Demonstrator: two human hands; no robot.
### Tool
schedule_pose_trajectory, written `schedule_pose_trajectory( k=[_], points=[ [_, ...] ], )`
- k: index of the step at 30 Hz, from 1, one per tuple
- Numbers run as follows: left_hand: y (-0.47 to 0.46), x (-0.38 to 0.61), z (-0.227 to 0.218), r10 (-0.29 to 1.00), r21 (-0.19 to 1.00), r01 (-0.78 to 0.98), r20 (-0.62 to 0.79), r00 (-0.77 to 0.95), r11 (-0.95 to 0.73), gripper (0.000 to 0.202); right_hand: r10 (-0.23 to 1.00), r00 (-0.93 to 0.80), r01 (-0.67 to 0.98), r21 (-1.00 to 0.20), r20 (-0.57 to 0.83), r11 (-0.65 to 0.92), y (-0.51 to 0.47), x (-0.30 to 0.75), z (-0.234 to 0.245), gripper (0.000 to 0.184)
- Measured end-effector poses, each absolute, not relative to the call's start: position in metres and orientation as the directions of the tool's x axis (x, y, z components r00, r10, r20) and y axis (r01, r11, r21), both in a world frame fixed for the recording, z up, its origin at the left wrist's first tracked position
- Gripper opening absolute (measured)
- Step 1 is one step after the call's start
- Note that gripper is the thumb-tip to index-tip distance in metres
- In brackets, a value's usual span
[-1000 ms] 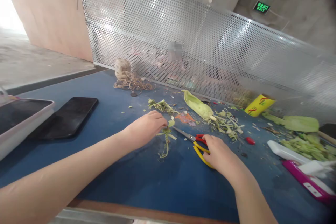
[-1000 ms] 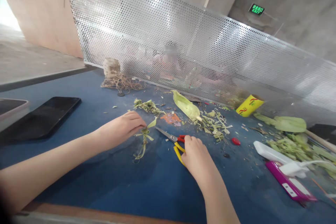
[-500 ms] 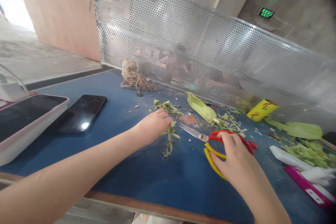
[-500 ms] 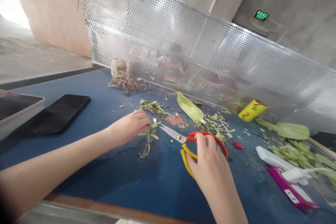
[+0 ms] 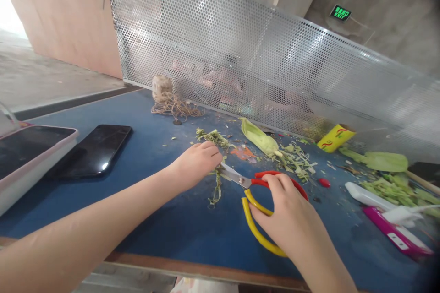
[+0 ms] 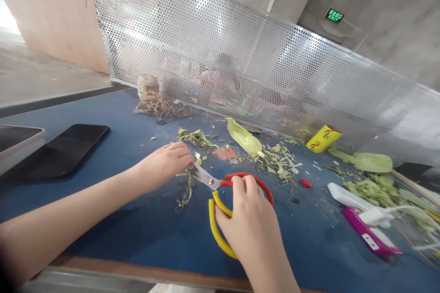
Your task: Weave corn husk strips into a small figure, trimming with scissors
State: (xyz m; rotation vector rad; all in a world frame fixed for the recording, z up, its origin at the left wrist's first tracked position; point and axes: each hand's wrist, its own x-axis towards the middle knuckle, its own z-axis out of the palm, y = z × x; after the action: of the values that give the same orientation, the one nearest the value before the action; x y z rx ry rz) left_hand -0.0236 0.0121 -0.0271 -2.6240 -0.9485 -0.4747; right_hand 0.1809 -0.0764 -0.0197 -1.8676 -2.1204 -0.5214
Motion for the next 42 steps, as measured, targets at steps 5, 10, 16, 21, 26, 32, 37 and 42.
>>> schedule_pose_trajectory(
  k=[5,10,16,21,26,32,37,42],
  points=[
    [0.010,-0.023,-0.026,0.453,-0.255,0.617,0.486,0.747,-0.744,0.011,0.888,-0.126,0.992,0.078,0.443,0.102,-0.075,0.175,-0.018,0.030],
    [0.002,-0.022,-0.019,0.423,-0.285,0.585,0.467,0.776,-0.759,0.016,0.873,-0.150,0.988,0.106,0.464,0.113,-0.076,0.172,-0.015,0.029],
    [0.000,-0.021,-0.019,0.361,-0.295,0.537,0.484,0.797,-0.791,0.020,0.898,-0.124,0.990,0.115,0.423,0.083,-0.078,0.168,-0.011,0.030],
    [0.000,-0.022,-0.019,0.320,-0.292,0.503,0.497,0.807,-0.814,0.023,0.898,-0.142,0.985,0.154,0.416,0.084,-0.080,0.169,-0.009,0.030],
    [0.000,-0.023,-0.020,0.299,-0.293,0.490,0.510,0.806,-0.821,0.022,0.890,-0.192,0.973,0.197,0.414,0.118,-0.081,0.170,-0.011,0.027],
    [0.001,-0.023,-0.021,0.299,-0.299,0.488,0.504,0.811,-0.820,0.024,0.874,-0.230,0.970,0.168,0.428,0.174,-0.077,0.174,-0.019,0.026],
    [0.001,-0.022,-0.021,0.289,-0.290,0.492,0.533,0.795,-0.821,0.021,0.873,-0.223,0.975,0.113,0.434,0.193,-0.075,0.173,-0.024,0.026],
    [-0.001,-0.022,-0.019,0.290,-0.324,0.502,0.524,0.801,-0.802,0.019,0.882,-0.223,0.975,0.095,0.415,0.202,-0.075,0.170,-0.026,0.027]
  ],
)
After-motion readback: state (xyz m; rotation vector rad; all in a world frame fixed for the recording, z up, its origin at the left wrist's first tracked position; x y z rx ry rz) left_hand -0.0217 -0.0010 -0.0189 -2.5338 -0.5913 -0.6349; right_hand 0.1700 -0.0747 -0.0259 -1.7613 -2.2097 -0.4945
